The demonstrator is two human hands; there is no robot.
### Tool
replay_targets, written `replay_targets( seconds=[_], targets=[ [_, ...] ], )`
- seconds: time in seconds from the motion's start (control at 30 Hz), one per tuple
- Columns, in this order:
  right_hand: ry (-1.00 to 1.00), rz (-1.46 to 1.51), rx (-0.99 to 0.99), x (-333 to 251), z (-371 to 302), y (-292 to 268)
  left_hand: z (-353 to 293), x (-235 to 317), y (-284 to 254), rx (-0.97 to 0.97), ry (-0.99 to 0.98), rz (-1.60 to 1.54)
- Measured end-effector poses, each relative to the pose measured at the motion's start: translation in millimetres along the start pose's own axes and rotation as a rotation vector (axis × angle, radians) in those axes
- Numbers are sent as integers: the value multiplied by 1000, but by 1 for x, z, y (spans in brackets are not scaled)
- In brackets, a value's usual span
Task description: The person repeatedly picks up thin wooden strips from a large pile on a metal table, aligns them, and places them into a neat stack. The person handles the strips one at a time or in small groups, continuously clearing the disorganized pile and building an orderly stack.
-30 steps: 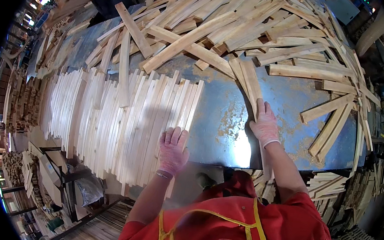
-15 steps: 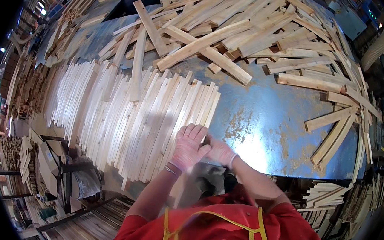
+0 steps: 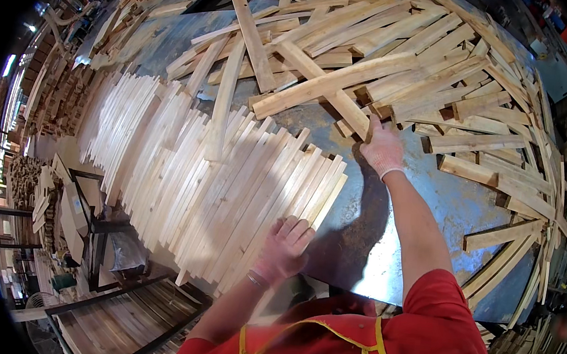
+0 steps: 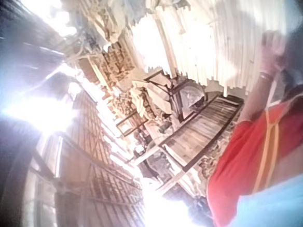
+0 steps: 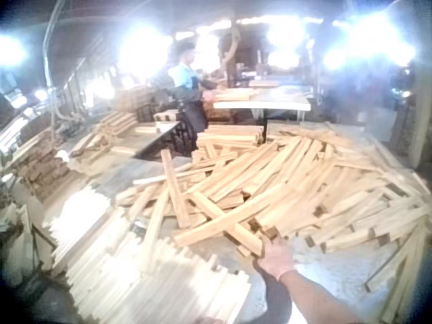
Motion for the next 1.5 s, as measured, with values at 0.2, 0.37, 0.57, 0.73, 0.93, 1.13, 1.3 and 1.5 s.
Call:
replay_targets(
  seconds=[0.2, 0.37, 0.57, 0.73, 0.93, 1.13, 1.3, 1.5],
  targets=[
    [60, 798, 173, 27, -152, -2, -9, -3, 5, 80, -3, 59],
    [312, 825, 54, 55, -305, 61, -5, 3, 3, 35, 35, 83],
    [340, 599, -453, -12, -394, 185, -11, 1, 7, 152, 128, 133],
    [-478, 168, -693, -97, -374, 170, -12, 12, 10, -33, -3, 121],
    [139, -15, 400, 55, -271, 1, -21, 18, 20, -42, 38, 252],
    [364, 898, -163, 32, -316, 55, -17, 2, 37, -112, -107, 177],
    [-164, 566, -392, 13, -285, 175, 17, 28, 32, 25, -135, 187],
    [668, 1359, 678, 263, -142, -36, 26, 36, 29, -3, -146, 243]
  ],
)
Point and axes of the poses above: each hand's wrist, its own z-axis towards the middle knuckle, its own y-axis out of the palm, x = y × z, the point moved 9 cm from there along z, towards the middle knuckle, and after that the axes turned 2 degrees about z, right-handed, at the moved point
